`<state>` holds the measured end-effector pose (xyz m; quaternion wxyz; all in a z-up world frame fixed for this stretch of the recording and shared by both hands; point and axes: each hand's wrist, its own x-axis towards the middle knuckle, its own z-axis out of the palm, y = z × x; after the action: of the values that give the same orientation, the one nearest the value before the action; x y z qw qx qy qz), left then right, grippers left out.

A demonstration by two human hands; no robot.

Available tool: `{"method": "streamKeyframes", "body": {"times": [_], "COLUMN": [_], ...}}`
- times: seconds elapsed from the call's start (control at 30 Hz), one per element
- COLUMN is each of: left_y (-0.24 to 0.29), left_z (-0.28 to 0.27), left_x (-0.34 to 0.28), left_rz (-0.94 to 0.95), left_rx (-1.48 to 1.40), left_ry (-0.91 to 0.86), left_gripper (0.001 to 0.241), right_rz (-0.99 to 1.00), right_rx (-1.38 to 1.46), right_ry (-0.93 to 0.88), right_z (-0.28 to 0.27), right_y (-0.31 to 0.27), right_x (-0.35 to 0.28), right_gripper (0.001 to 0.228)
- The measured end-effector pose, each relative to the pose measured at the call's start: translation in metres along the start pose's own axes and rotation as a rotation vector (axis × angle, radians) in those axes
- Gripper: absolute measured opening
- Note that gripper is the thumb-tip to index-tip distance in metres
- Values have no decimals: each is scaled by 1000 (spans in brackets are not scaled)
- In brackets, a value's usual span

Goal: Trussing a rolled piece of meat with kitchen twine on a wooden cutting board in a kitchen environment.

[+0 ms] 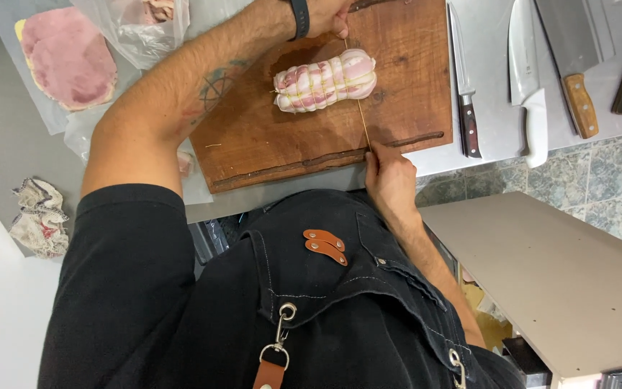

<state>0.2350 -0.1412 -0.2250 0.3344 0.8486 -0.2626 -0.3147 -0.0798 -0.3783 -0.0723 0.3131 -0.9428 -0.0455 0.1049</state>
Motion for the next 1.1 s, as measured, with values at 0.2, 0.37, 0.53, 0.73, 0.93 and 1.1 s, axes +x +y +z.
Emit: {"method": "streamKeyframes", "body": {"times": [0.2,0.37,0.53,0.73,0.93,1.1], "left_y": [40,71,88,142,168,168], "left_z": [-19,-35,-39,-66,-77,-80], "left_x": [-32,-47,-54,-91,-119,-128], "left_rz": [64,85,127,293,430,524], "left_rx": [185,230,308,362,469,478], "left_ry": [66,33,-13,-57,71,76], "left_gripper": [26,29,60,15,27,19], "right_rz": [84,8,-326,-349,-181,-233], "right_rx": [27,136,268,685,721,640], "right_ry": [-53,61,307,285,255,202], "right_z": [-10,-35,-47,-31,-36,-31], "right_y": [-3,-30,-45,-39,-41,-42], "right_x": [-1,12,44,90,126,139], "right_gripper": [16,25,28,25,10,11]}}
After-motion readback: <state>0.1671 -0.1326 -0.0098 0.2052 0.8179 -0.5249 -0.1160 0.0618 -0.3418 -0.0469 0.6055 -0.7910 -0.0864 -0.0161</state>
